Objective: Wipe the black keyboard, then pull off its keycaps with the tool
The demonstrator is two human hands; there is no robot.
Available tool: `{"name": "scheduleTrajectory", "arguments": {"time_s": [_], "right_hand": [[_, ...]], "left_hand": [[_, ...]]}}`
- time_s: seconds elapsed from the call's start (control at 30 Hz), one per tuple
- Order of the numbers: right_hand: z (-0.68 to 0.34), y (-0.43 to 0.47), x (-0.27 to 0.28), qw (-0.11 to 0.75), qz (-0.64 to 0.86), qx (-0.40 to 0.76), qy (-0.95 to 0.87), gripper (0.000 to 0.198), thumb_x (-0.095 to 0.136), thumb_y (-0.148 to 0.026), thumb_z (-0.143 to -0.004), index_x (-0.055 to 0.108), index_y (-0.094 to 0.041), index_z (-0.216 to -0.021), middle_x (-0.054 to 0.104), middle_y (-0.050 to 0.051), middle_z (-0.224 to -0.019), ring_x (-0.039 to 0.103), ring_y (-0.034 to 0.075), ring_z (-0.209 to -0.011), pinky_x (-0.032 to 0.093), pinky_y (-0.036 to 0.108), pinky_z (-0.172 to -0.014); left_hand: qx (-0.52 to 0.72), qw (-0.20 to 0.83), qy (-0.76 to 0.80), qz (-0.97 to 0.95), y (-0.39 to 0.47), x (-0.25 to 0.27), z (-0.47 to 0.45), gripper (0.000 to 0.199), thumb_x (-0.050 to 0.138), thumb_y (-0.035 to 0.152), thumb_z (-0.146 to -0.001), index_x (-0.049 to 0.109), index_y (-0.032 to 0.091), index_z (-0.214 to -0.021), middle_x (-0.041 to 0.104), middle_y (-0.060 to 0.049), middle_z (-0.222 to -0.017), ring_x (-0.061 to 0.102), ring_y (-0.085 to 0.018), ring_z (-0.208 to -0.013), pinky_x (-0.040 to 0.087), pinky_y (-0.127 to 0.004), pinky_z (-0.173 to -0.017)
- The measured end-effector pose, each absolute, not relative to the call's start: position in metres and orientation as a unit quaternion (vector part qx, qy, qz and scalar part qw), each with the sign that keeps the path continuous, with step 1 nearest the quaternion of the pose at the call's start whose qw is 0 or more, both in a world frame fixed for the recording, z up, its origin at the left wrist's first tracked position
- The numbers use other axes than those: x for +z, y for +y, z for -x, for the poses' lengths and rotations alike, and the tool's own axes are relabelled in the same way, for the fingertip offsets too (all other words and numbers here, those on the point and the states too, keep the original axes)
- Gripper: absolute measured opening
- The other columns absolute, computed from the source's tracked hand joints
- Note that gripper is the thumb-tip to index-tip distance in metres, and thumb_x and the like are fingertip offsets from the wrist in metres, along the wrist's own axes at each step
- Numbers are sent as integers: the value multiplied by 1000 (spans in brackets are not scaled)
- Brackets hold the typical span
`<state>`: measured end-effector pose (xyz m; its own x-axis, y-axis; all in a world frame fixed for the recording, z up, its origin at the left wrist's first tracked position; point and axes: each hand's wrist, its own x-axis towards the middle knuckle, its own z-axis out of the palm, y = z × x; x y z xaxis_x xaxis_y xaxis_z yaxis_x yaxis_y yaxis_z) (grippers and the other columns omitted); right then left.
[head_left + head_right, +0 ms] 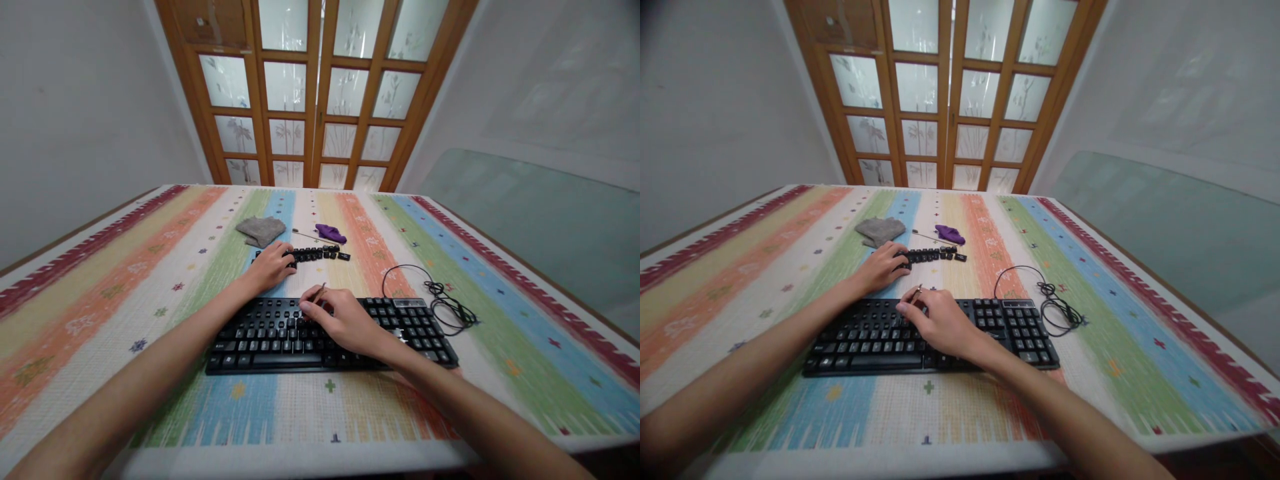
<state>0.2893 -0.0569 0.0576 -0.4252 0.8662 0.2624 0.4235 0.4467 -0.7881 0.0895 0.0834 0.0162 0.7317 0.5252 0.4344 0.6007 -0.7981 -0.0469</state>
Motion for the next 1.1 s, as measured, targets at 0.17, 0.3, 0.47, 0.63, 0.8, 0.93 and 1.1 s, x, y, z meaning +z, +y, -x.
{"name": "scheduleTrajectory", "arguments": {"time_s": [0.17,0.3,0.47,0.63,0.8,0.93,1.1], "right_hand": [[-286,-52,46,365,424,372,-741,23,54,-34,-96,66,-17,-86,70,4,-77,64,16,-67,47,28,-63],[-283,-44,38,366,454,457,-672,23,54,-37,-96,62,-16,-90,70,5,-74,64,16,-61,48,26,-54],[-274,-52,46,333,435,343,-763,20,52,-30,-98,63,-17,-88,70,5,-79,65,17,-71,49,29,-67],[-260,-69,54,266,362,160,-879,21,51,-27,-98,64,-15,-88,70,13,-84,63,23,-78,47,35,-73],[-262,-44,56,284,441,261,-810,28,54,-28,-97,62,-17,-73,68,5,-67,61,16,-61,44,28,-60],[-269,-17,52,287,499,467,-671,31,51,-26,-99,60,-15,-71,64,1,-54,55,11,-45,39,21,-46],[-278,-12,49,315,493,548,-598,29,52,-28,-99,62,-14,-75,64,0,-52,52,8,-40,37,19,-41]], "left_hand": [[-212,80,-302,926,82,16,-87,11,65,25,-89,68,14,-91,59,-15,-115,52,-30,-107,48,-47,-92],[-209,83,-304,926,81,17,-86,12,64,25,-90,68,14,-93,59,-15,-116,52,-30,-109,48,-47,-93],[-213,81,-303,926,78,18,-84,11,64,24,-89,68,15,-94,59,-15,-117,52,-30,-108,48,-47,-93],[-230,62,-304,922,73,20,-81,12,60,21,-90,69,15,-95,60,-14,-117,52,-30,-109,48,-49,-94],[-227,64,-300,924,72,20,-80,12,59,18,-89,69,15,-95,60,-14,-116,52,-30,-109,48,-48,-96],[-216,81,-295,927,74,19,-84,14,59,20,-89,69,14,-98,60,-15,-115,52,-30,-107,49,-47,-95],[-200,90,-297,930,78,16,-90,14,59,19,-89,69,13,-97,60,-14,-114,53,-30,-106,48,-45,-94]]}}
